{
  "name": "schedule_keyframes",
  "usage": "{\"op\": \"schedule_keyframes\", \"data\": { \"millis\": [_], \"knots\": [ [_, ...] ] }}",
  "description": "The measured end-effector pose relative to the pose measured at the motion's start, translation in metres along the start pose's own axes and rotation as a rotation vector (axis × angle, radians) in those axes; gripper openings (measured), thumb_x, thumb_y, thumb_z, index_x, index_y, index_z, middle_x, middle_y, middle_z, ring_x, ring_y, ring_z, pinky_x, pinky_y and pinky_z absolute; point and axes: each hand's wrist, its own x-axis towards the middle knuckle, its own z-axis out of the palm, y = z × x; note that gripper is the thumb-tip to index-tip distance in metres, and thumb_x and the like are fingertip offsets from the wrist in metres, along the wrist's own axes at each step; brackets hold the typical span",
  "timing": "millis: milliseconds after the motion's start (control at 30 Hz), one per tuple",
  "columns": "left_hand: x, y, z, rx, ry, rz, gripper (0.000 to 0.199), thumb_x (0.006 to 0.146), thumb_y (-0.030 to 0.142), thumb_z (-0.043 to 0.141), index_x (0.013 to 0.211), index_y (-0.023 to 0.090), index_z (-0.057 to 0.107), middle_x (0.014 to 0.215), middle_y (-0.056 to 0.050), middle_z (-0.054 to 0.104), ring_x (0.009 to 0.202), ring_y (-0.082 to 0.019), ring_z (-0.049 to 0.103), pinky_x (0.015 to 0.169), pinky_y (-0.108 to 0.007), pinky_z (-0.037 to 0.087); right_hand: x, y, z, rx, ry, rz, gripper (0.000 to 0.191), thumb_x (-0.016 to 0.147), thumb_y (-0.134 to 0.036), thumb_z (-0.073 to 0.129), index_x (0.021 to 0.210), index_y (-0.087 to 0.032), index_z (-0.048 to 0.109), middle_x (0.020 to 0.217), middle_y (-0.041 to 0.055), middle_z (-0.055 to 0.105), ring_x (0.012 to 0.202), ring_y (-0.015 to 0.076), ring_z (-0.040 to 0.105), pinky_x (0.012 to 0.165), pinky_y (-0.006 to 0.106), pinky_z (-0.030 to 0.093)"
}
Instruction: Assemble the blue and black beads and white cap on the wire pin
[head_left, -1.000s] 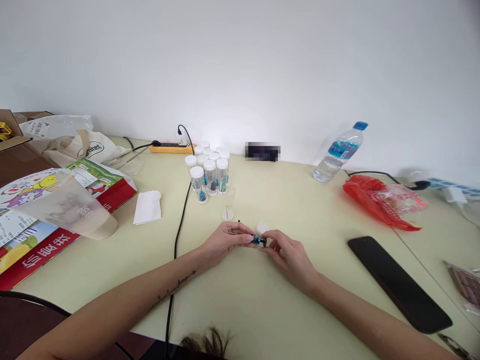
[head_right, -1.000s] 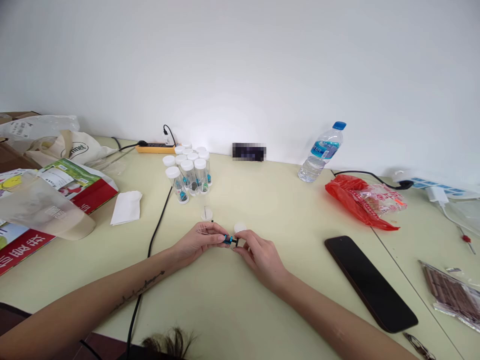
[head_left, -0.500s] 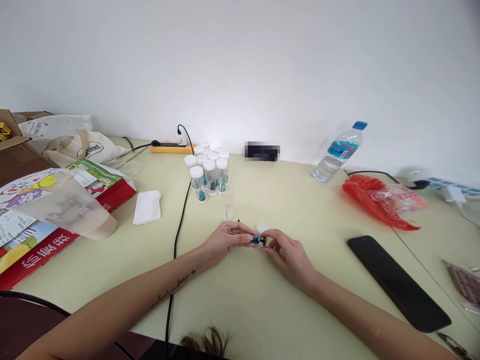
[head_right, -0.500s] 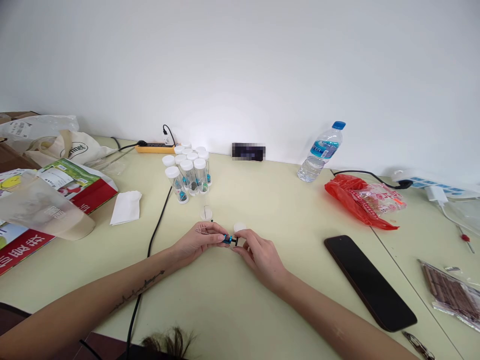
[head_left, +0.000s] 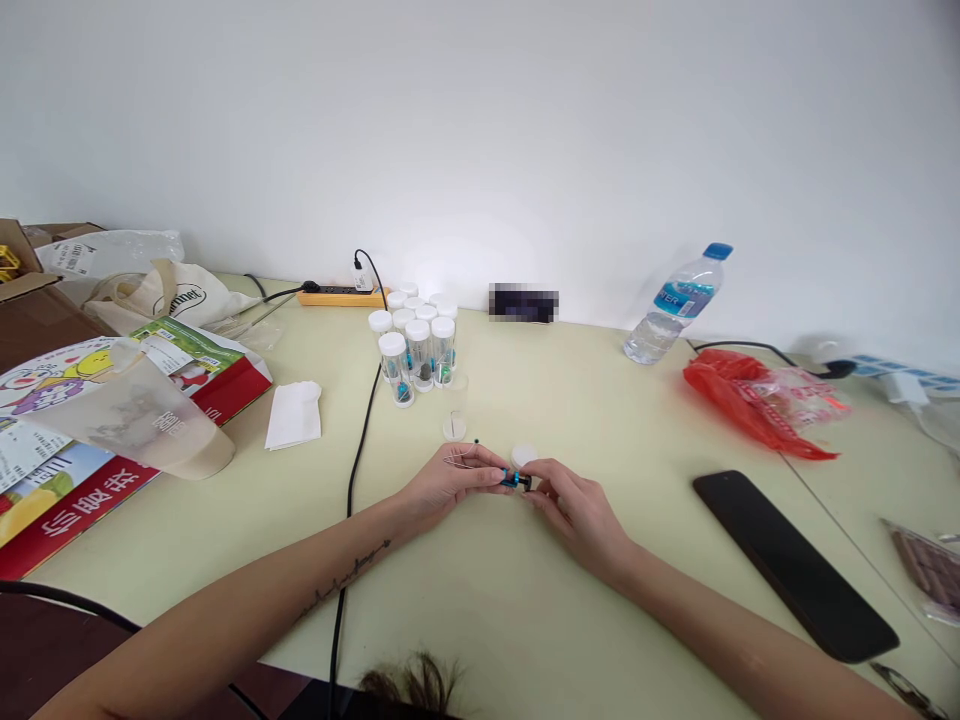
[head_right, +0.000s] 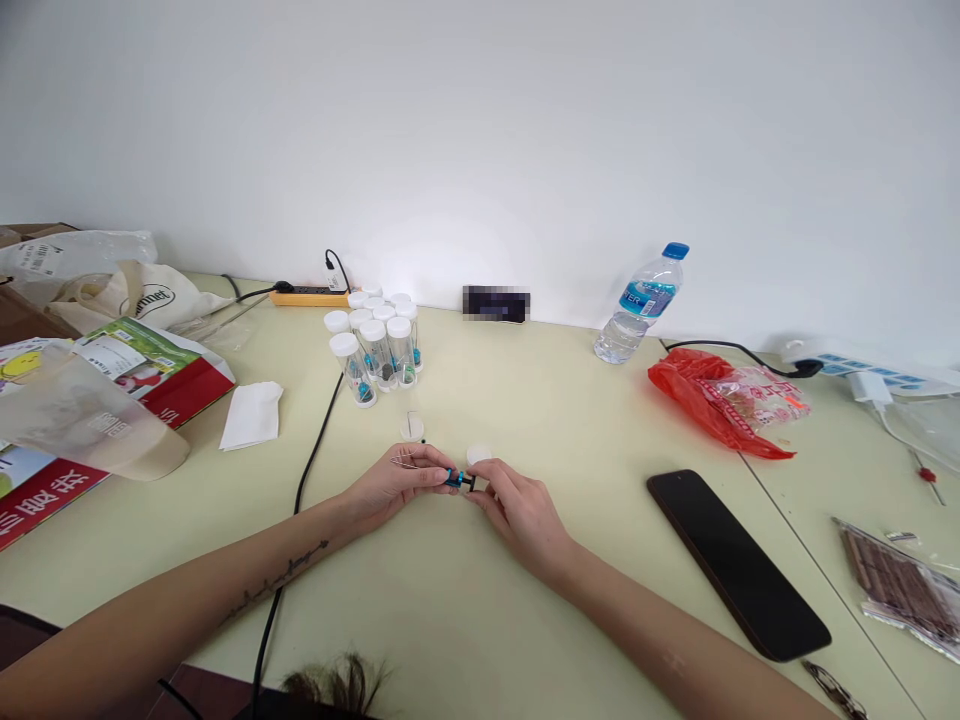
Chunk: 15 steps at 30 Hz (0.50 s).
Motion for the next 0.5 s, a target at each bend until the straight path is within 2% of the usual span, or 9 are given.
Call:
{"op": "schedule_keyframes", "data": {
  "millis": [500],
  "knots": [
    [0.0003,-0.0016,-0.0016,0.006,-0.015,0.001,0.021,0.068,0.024,0.074,0.085,0.013,0.070,0.088,-0.008,0.069,0.086,-0.020,0.064,0.090,-0.038,0.046,0.0000,0.0005,-0.0005,0.024,-0.013,0.006,0.020,0.093,-0.021,0.042,0.112,-0.024,0.045,0.088,0.0019,0.061,0.064,0.0119,0.059,0.056,0.023,0.046]
  ]
}}
